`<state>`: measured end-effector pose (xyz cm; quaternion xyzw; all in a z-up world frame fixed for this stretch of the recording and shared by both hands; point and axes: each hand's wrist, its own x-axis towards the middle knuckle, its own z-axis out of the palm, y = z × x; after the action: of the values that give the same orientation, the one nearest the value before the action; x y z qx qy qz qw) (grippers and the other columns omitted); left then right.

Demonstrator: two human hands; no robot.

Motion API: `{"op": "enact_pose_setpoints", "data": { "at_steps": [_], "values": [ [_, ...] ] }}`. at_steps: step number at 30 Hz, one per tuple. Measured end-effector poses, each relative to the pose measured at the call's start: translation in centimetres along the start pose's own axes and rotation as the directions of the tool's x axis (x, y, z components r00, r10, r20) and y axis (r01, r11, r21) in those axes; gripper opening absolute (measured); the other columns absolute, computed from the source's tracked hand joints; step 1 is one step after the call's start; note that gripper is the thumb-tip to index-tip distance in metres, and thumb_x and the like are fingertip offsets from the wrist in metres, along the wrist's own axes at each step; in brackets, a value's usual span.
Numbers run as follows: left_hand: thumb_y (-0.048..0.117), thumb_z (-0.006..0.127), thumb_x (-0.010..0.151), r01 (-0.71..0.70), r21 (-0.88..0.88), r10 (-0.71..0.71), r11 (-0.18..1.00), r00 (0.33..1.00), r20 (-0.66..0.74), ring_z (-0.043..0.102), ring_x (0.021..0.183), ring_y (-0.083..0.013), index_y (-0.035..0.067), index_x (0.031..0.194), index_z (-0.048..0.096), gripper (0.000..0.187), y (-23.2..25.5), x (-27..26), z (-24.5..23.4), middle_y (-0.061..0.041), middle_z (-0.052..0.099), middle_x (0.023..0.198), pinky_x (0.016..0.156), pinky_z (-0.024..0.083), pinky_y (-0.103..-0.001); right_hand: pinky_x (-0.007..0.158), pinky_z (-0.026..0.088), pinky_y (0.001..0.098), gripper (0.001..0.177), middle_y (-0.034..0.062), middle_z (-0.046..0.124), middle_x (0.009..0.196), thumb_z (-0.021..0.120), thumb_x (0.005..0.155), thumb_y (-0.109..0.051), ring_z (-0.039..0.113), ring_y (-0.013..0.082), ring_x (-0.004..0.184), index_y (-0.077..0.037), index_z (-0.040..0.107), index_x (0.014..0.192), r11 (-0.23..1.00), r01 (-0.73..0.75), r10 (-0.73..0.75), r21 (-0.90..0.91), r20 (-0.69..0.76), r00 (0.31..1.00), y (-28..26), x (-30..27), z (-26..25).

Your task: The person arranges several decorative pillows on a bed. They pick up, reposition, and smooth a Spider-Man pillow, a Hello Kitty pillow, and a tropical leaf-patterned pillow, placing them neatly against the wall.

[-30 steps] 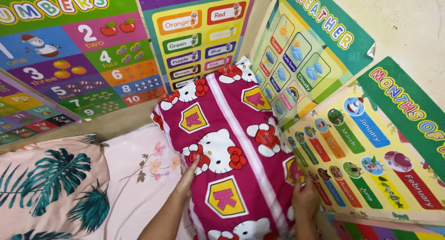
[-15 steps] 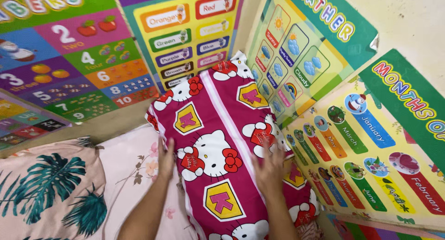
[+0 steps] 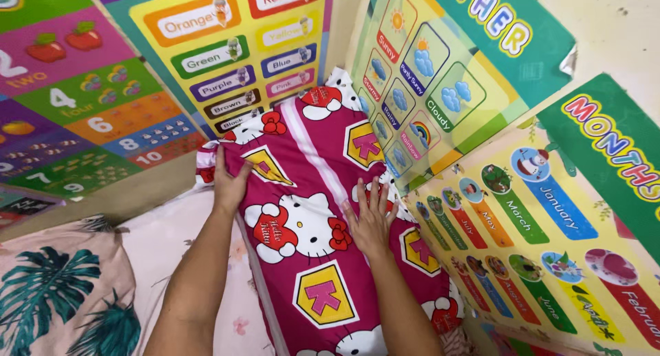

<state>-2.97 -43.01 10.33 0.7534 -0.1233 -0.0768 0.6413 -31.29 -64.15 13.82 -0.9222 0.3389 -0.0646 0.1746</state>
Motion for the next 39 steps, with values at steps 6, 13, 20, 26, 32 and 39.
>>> {"op": "enact_pose_setpoints", "data": {
  "at_steps": [6, 13, 20, 26, 32, 39],
  "values": [
    [0.029, 0.079, 0.086, 0.216, 0.569, 0.104, 0.794, 0.873, -0.477, 0.031, 0.138, -0.0476, 0.005, 0.150, 0.044, 0.077, 3.8, -3.2, 1.8, -0.030, 0.035, 0.156, 0.103, 0.023, -0.066, 0.119, -0.006, 0.0699, 0.079, 0.0115, 0.005, 0.173, 0.029, 0.098, -0.070, -0.005, 0.0330, 0.158, -0.027, 0.021, 0.164, 0.998, -0.033, 0.032, 0.046, 0.029, 0.999, -0.1, -0.2, 0.2],
    [0.066, 0.050, 0.097, -0.597, 0.687, 0.144, 0.414, 0.788, 0.598, 0.003, 0.154, -0.0441, 0.028, 0.159, 0.033, 0.075, 11.1, -4.6, 13.4, -0.011, 0.006, 0.167, 0.115, 0.002, -0.078, 0.112, -0.004, 0.0754, 0.091, 0.0177, 0.007, 0.170, 0.039, 0.092, -0.078, -0.003, 0.0391, 0.157, -0.023, 0.024, 0.163, 0.998, 0.055, -0.057, -0.031, -0.091, 0.994, -0.2, -2.5, 0.6],
    [0.070, 0.041, 0.094, -0.568, 0.776, -0.091, 0.274, 0.788, 0.609, -0.004, 0.155, -0.0456, 0.044, 0.160, 0.020, 0.074, 13.5, 0.6, 17.4, -0.004, 0.000, 0.173, 0.111, 0.004, -0.081, 0.108, -0.003, 0.0789, 0.092, 0.0202, 0.011, 0.168, 0.043, 0.090, -0.080, -0.002, 0.0425, 0.154, -0.022, 0.030, 0.160, 0.994, -0.002, -0.014, -0.112, -0.143, 0.990, -1.1, -2.1, 2.0],
    [0.068, 0.037, 0.097, -0.534, 0.785, -0.229, 0.313, 0.760, 0.609, -0.007, 0.156, -0.0422, 0.044, 0.161, 0.019, 0.070, 11.0, 3.5, 19.6, -0.003, -0.002, 0.172, 0.113, 0.000, -0.079, 0.110, -0.002, 0.0784, 0.091, 0.0207, 0.013, 0.168, 0.046, 0.091, -0.078, -0.001, 0.0424, 0.156, -0.021, 0.030, 0.162, 0.997, 0.021, -0.032, -0.074, -0.152, 0.988, -0.1, -0.3, 3.7],
    [0.061, 0.036, 0.103, -0.456, 0.772, -0.276, 0.442, 0.750, 0.601, -0.002, 0.160, -0.0360, 0.037, 0.160, 0.029, 0.063, 10.6, 5.3, 19.0, -0.003, 0.007, 0.175, 0.121, 0.001, -0.073, 0.112, -0.003, 0.0761, 0.093, 0.0209, 0.013, 0.169, 0.048, 0.090, -0.079, -0.001, 0.0415, 0.156, -0.021, 0.030, 0.161, 0.999, 0.027, -0.033, -0.044, -0.137, 0.990, 0.3, -0.4, 3.9],
    [0.057, 0.051, 0.093, -0.577, 0.731, 0.054, 0.365, 0.797, 0.602, 0.005, 0.155, -0.0387, 0.026, 0.160, 0.028, 0.078, 9.7, -10.8, 15.3, -0.015, 0.010, 0.169, 0.116, 0.003, -0.071, 0.112, -0.002, 0.0755, 0.091, 0.0201, 0.014, 0.168, 0.052, 0.088, -0.074, 0.000, 0.0413, 0.155, -0.023, 0.031, 0.160, 0.998, 0.030, -0.035, -0.050, -0.112, 0.993, 0.8, -0.3, 3.3]
  ]
}}
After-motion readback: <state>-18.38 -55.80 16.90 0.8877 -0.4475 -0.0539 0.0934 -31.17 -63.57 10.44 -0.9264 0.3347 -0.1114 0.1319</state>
